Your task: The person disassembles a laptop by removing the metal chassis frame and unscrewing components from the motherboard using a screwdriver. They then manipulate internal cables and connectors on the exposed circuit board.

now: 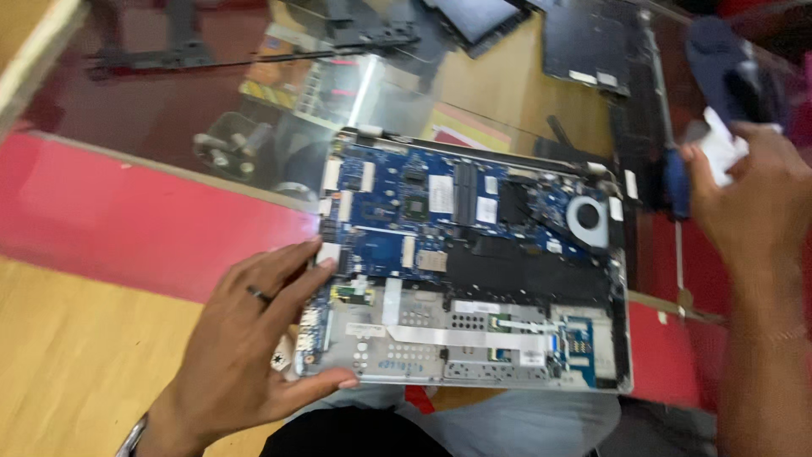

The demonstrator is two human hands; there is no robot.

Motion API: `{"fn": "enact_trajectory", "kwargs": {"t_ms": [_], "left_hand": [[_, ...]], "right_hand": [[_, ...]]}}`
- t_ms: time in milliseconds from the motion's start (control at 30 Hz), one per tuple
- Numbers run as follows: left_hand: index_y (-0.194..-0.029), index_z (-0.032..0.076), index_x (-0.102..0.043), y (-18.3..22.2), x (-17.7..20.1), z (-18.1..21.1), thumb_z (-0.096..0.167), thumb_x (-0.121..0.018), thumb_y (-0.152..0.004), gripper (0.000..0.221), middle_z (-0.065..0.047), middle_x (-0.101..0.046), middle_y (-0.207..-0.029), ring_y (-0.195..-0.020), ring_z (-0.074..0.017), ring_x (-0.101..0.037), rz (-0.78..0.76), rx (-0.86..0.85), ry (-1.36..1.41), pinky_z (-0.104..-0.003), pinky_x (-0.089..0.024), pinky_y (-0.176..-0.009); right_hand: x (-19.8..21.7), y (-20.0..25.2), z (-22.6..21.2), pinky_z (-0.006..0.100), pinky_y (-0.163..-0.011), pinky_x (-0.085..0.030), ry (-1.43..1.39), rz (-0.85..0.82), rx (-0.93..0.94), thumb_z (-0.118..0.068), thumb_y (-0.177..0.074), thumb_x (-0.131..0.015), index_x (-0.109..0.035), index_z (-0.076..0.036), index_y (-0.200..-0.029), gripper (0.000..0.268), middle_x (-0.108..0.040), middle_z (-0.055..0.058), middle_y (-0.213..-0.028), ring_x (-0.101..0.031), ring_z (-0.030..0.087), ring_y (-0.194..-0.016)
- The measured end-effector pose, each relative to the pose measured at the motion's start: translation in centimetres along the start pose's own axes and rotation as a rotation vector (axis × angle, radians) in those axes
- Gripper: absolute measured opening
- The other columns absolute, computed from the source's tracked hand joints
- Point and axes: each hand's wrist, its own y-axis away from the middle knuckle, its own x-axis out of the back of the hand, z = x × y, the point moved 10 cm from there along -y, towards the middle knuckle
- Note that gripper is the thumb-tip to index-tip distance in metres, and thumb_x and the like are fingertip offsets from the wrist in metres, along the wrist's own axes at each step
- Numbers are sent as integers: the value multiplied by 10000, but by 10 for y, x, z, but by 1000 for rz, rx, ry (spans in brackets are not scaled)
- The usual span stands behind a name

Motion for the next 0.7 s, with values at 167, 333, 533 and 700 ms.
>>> {"fn": "enact_trajectory", "kwargs": {"t_ms": [167,333,533,700], "left_hand": [[-1485,152,-483,1,-6,1,733,-818,-694,1037,-168,-524,-1526,-1359,-364,-564,38,-8,-39,-514,-465,-1060],[-1373,107,-701,11,-10,-8,751,-793,-604,1007,-220,-651,-1493,-1283,-400,-690,103,94,-133,-573,-554,-1085],[-1380,245,-685,16,-30,-31,692,-872,-416,1079,-180,-562,-1628,-1272,-397,-676,-120,163,-221,-547,-575,-1054],[-1320,169,-718,10,-19,-19,484,-884,-496,897,-237,-537,-1658,-1498,-451,-549,-113,289,-110,-529,-580,-1027]], "right_hand": [[74,-6,-100,499,-920,-487,-147,36,170,-45,-1125,-912,-707,111,-1288,305,-679,209,-1045,-631,414,-1021],[121,18,-188,356,-687,-595,-528,-129,296,-85,-1002,-713,-690,71,-1064,170,-711,198,-947,-681,283,-821],[109,77,-202,297,-780,-622,-824,-330,258,-194,-906,-785,-683,-34,-1079,257,-645,129,-1008,-656,204,-871],[113,98,-211,361,-820,-582,-743,-314,256,-164,-940,-790,-636,-56,-1238,353,-595,159,-1099,-609,276,-980]]}}
